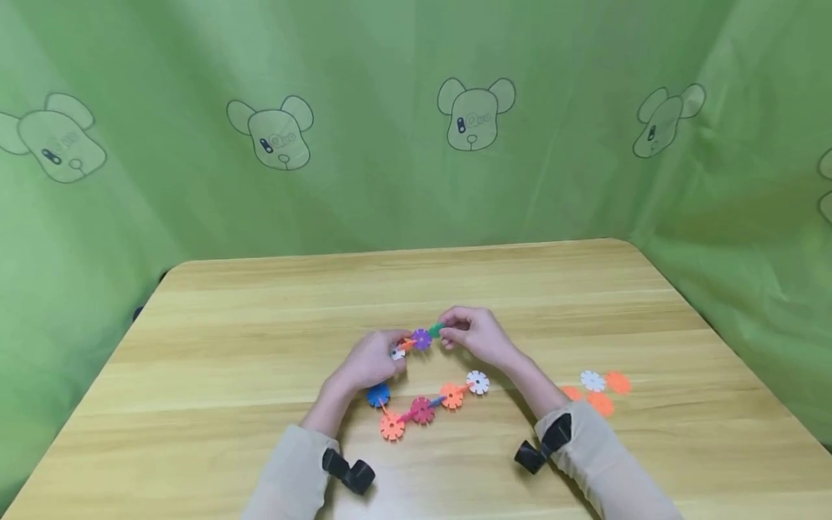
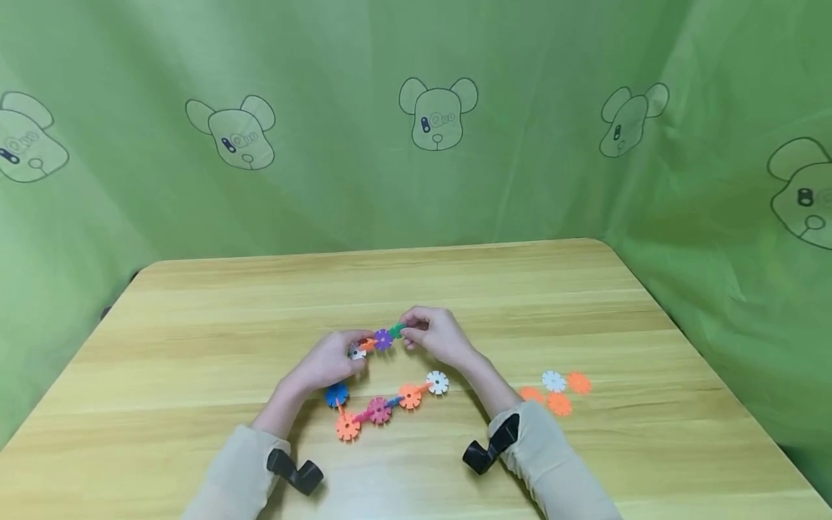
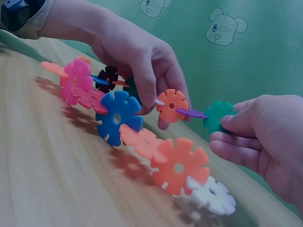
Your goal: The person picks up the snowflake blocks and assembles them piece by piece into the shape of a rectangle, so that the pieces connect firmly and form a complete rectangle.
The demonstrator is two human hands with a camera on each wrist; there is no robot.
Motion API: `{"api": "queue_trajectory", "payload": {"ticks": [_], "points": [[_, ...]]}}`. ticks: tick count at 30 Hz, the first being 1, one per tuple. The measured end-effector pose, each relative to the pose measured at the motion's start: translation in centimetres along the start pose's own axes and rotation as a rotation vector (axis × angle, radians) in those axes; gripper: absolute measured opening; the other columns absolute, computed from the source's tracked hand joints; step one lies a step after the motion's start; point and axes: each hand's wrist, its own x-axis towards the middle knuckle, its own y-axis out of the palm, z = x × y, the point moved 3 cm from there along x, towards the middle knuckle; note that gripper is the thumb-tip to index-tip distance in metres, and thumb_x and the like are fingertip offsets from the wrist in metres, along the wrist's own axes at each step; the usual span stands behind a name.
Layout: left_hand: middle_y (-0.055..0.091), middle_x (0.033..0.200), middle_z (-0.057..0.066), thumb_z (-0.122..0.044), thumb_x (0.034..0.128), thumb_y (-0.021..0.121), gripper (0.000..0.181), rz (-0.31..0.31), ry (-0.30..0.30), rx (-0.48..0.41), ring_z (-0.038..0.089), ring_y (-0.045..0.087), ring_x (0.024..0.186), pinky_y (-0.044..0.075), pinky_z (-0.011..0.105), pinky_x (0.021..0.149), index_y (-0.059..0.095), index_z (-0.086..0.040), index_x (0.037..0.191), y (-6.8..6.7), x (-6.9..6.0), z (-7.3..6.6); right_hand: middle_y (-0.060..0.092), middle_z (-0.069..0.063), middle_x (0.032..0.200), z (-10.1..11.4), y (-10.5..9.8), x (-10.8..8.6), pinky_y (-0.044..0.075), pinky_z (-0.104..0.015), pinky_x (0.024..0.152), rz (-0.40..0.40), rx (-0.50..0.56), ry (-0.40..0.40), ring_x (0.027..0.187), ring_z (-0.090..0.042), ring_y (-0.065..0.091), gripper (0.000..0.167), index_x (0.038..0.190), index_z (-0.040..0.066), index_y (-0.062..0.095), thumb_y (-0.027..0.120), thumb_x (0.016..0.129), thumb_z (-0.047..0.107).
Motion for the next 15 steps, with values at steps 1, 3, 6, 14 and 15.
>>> {"api": "queue_trajectory", "payload": {"ticks": [1, 3, 6, 14, 15], "points": [[0.058, 0.074, 0.003, -0.003, 0.072, 0.059, 0.059, 0.002, 0.008, 0.0, 0.01, 0.037, 0.044, 0.036, 0.025, 0.045, 0.051, -0.002, 0.131, 0.11, 0.03, -0.05, 0.065, -0.016, 0.084, 0.01, 0.06, -0.06, 0.054, -0.029, 0.066, 0.001, -0.007, -0.014, 0.073, -0.026, 0.064, 0.013, 0.096, -0.005, 0.065, 0.062, 0.084, -0.004], [0.049, 0.061, 0.0, -0.002, 0.0736, 0.059, 0.058, -0.002, 0.014, -0.008, 0.009, 0.035, 0.042, 0.033, 0.023, 0.04, 0.05, -0.001, 0.131, 0.28, 0.11, -0.2, 0.065, -0.015, 0.082, 0.01, 0.14, -0.18, 0.054, -0.028, 0.066, 0.0, -0.029, -0.042, 0.071, -0.024, 0.063, 0.012, 0.095, -0.003, 0.066, 0.062, 0.084, -0.004], [0.051, 0.061, 0.001, -0.005, 0.0789, 0.062, 0.051, -0.023, 0.003, -0.023, 0.008, 0.036, 0.043, 0.033, 0.021, 0.041, 0.053, -0.002, 0.129, 0.37, 0.17, -0.41, 0.066, -0.015, 0.081, 0.13, 0.38, -0.34, 0.054, -0.028, 0.065, -0.005, -0.035, -0.064, 0.07, -0.024, 0.064, 0.011, 0.093, -0.003, 0.066, 0.062, 0.084, -0.004], [0.066, 0.099, 0.009, -0.014, 0.0833, 0.068, 0.037, -0.105, 0.026, -0.05, 0.01, 0.048, 0.056, 0.044, 0.024, 0.052, 0.062, -0.004, 0.119, 0.26, 0.51, -0.09, 0.065, -0.015, 0.08, 0.77, 0.93, -0.35, 0.054, -0.03, 0.064, -0.029, -0.016, -0.091, 0.07, -0.025, 0.063, 0.009, 0.091, -0.004, 0.066, 0.062, 0.083, -0.005], [0.066, 0.099, 0.008, -0.014, 0.0833, 0.068, 0.036, -0.109, 0.029, -0.048, 0.01, 0.049, 0.058, 0.044, 0.024, 0.054, 0.063, -0.005, 0.118, 0.21, 0.51, -0.07, 0.065, -0.014, 0.08, 0.84, 0.97, -0.33, 0.054, -0.03, 0.065, -0.024, -0.015, -0.09, 0.07, -0.025, 0.063, 0.009, 0.091, -0.004, 0.066, 0.062, 0.083, -0.005]]}}
